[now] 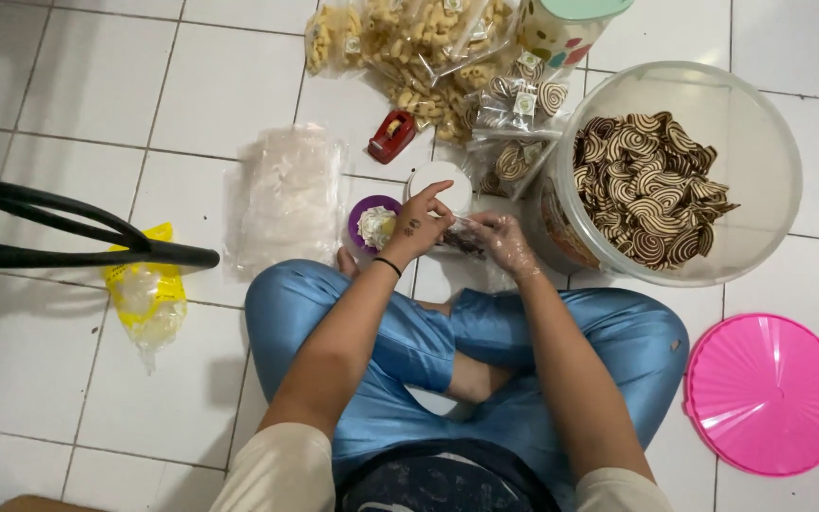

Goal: A person wearing gloves is manually packing swirl-patterned cookies into small plastic bags and weighing them on a digital scale on the floor.

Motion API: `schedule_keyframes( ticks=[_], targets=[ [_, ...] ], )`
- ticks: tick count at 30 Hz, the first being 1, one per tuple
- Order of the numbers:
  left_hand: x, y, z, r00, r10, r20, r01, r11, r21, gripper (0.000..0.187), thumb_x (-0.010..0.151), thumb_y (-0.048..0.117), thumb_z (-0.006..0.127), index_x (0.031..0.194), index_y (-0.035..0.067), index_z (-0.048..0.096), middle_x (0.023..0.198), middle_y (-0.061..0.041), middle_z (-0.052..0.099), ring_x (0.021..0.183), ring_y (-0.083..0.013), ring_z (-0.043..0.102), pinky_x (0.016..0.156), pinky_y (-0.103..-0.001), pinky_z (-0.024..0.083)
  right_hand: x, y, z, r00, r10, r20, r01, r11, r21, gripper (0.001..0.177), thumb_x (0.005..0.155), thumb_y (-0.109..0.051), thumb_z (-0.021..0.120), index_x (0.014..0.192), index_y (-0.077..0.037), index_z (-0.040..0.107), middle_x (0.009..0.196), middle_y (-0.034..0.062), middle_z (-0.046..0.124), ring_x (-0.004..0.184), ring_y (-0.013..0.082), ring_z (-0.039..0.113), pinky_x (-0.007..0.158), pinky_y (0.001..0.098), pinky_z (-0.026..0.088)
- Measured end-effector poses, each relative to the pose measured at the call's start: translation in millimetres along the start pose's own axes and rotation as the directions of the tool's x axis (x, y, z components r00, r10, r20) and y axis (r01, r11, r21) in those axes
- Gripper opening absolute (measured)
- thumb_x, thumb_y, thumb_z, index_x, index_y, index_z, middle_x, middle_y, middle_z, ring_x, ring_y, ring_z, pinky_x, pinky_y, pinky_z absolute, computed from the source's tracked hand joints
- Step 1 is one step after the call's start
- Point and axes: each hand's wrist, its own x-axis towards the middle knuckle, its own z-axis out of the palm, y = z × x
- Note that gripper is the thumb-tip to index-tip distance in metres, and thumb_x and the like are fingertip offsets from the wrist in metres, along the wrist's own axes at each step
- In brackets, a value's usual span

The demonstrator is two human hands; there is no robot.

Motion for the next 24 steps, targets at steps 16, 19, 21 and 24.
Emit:
schedule_keyframes(
  ticks=[16,19,21,24],
  targets=[
    [-17.7,24.7,4.8,0.996,0.078,-0.037,-0.067,0.971,0.232,0.055,0.091,0.003,0.069,0.144,0.004,0.054,0.084,-0.009,0.074,0.075,-0.0227,0.070,0.079,-0.038,0.057,-13.1,-24.8,7.6,0.993,-0.095,-0.067,0.092,0.995,-0.045,0.026,0.092,-0.020,0.079,0.109,0.000,0.076,0.099,0.0219,0.074,0.099,0.0306,0.070,0.090,0.0469,0.054],
    [-18.8,28.3,5.2,0.998,0.033,-0.044,-0.020,0.963,0.269,0.055,0.091,0.006,0.070,0.143,0.002,0.053,0.081,-0.007,0.074,0.073,-0.0223,0.070,0.088,-0.040,0.056,-15.7,-28.2,7.7,0.989,-0.135,-0.051,0.132,0.990,-0.058,0.024,0.092,-0.019,0.078,0.108,-0.001,0.077,0.100,0.0205,0.074,0.099,0.0292,0.069,0.091,0.0458,0.054],
    [-19.6,29.6,5.5,0.998,0.013,-0.056,0.004,0.959,0.283,0.054,0.092,0.008,0.069,0.143,0.001,0.052,0.078,-0.006,0.073,0.072,-0.0207,0.070,0.087,-0.039,0.056,-15.2,-26.3,5.9,0.989,-0.142,-0.048,0.140,0.989,-0.055,0.024,0.092,-0.019,0.078,0.108,-0.002,0.077,0.099,0.0197,0.074,0.098,0.0287,0.070,0.090,0.0453,0.054],
    [-19.4,32.4,5.0,0.998,-0.009,-0.060,0.026,0.957,0.290,0.052,0.093,0.010,0.068,0.142,0.002,0.053,0.078,-0.006,0.074,0.075,-0.0207,0.071,0.084,-0.039,0.056,-13.5,-22.9,5.8,0.986,-0.159,-0.040,0.156,0.986,-0.059,0.023,0.092,-0.018,0.078,0.109,-0.002,0.077,0.100,0.0202,0.074,0.099,0.0297,0.070,0.091,0.0460,0.053]
  ],
)
